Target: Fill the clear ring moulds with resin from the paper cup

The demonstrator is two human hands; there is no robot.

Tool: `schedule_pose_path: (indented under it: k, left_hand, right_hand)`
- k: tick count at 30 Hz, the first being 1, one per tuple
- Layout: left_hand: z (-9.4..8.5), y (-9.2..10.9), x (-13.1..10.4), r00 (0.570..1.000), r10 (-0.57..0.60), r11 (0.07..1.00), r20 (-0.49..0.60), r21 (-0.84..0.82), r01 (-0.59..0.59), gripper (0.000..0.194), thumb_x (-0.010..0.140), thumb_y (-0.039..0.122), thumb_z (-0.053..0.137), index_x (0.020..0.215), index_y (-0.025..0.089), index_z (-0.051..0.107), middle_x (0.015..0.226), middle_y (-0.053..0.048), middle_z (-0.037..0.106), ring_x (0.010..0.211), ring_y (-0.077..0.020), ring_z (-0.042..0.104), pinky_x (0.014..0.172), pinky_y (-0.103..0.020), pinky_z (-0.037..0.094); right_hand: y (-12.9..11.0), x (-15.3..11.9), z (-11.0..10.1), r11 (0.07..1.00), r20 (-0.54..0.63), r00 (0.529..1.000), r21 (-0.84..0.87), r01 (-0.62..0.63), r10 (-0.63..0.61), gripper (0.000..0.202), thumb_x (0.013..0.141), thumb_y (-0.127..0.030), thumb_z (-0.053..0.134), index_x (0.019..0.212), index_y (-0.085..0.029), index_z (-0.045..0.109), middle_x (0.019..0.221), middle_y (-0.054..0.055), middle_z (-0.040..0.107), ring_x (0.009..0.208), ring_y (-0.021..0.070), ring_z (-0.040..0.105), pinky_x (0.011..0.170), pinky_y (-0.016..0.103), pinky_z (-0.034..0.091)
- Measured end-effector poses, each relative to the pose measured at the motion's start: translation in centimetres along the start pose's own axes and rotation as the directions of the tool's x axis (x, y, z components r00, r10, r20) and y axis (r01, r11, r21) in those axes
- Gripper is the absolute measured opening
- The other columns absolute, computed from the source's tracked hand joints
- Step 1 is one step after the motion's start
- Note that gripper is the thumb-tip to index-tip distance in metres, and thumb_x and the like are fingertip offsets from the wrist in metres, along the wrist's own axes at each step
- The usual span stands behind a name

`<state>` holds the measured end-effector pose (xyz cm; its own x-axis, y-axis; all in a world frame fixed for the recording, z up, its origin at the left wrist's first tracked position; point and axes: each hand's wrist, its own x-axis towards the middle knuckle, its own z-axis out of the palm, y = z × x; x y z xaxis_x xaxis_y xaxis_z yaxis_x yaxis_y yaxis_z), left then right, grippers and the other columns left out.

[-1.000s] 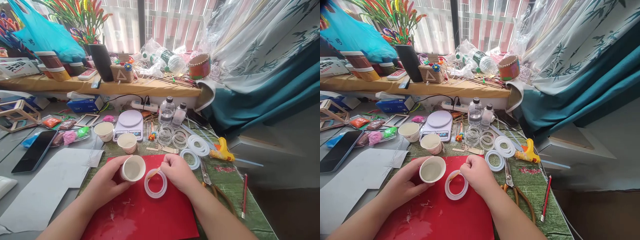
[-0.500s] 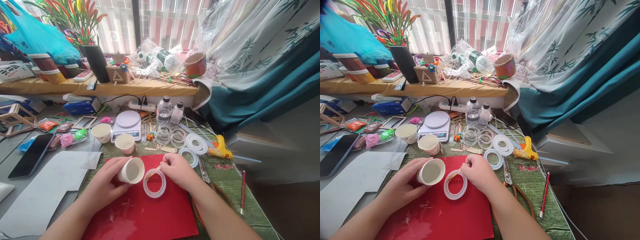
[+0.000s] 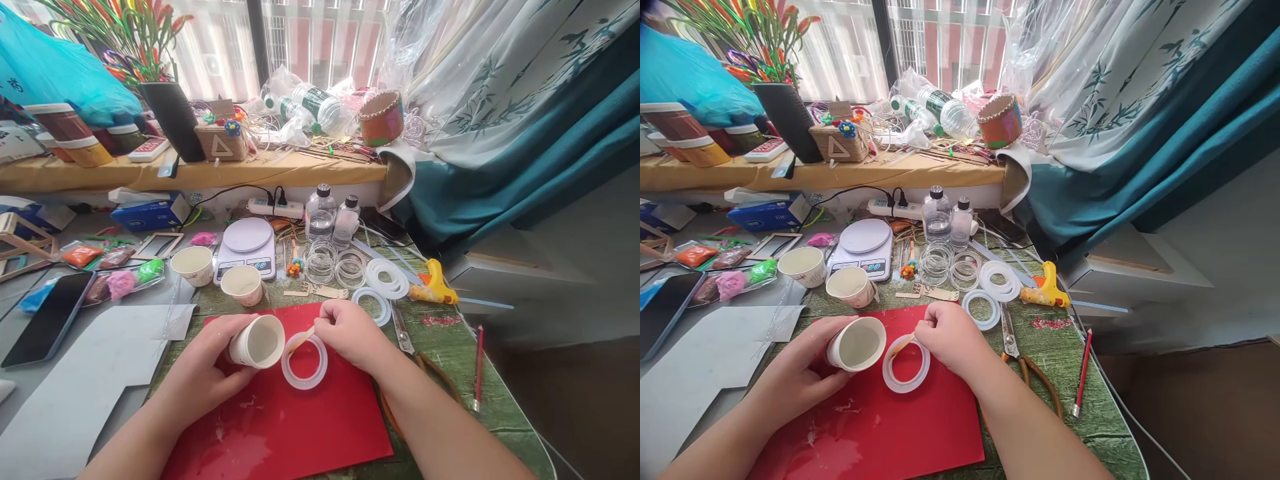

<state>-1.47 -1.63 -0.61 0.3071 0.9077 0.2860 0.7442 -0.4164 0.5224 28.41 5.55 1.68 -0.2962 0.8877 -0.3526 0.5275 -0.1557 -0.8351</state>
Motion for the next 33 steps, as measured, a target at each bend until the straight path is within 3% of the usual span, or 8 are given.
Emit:
schedule_pose_path:
  k: [13,33]
  left_hand:
    - [0.0,-0.29,-0.35,0.999,0.04,0.999,-0.001,0.022,-0.04,0.054,0.099,0.028,0.07,0.152,0.036,0.061,0.147,-0.005,0.073,0.13,-0.0271,0.075,0.108,-0.036,0.063]
    - [-0.13,-0.24,-0.14,0.999,0.045,0.999,-0.001,0.007,-0.045,0.053,0.099,0.032,0.072,0.151,0.036,0.063,0.143,-0.007,0.076,0.126,-0.0308,0.076,0.107,-0.042,0.064]
  right_hand:
    - [-0.29,-0.11,-0.09,0.999,-0.003,1.0,0.03,-0.01,0.01,0.024,0.077,-0.022,0.063,0.067,-0.025,0.042,0.057,-0.008,0.042,0.055,0.0119,0.038,0.053,0.027,0.025]
    - [-0.26,-0.07,-0.22,0.999,0.006,1.0,0.053,-0.009,0.008,0.023,0.075,-0.023,0.064,0.069,-0.025,0.042,0.059,-0.008,0.042,0.056,0.0125,0.038,0.054,0.028,0.027]
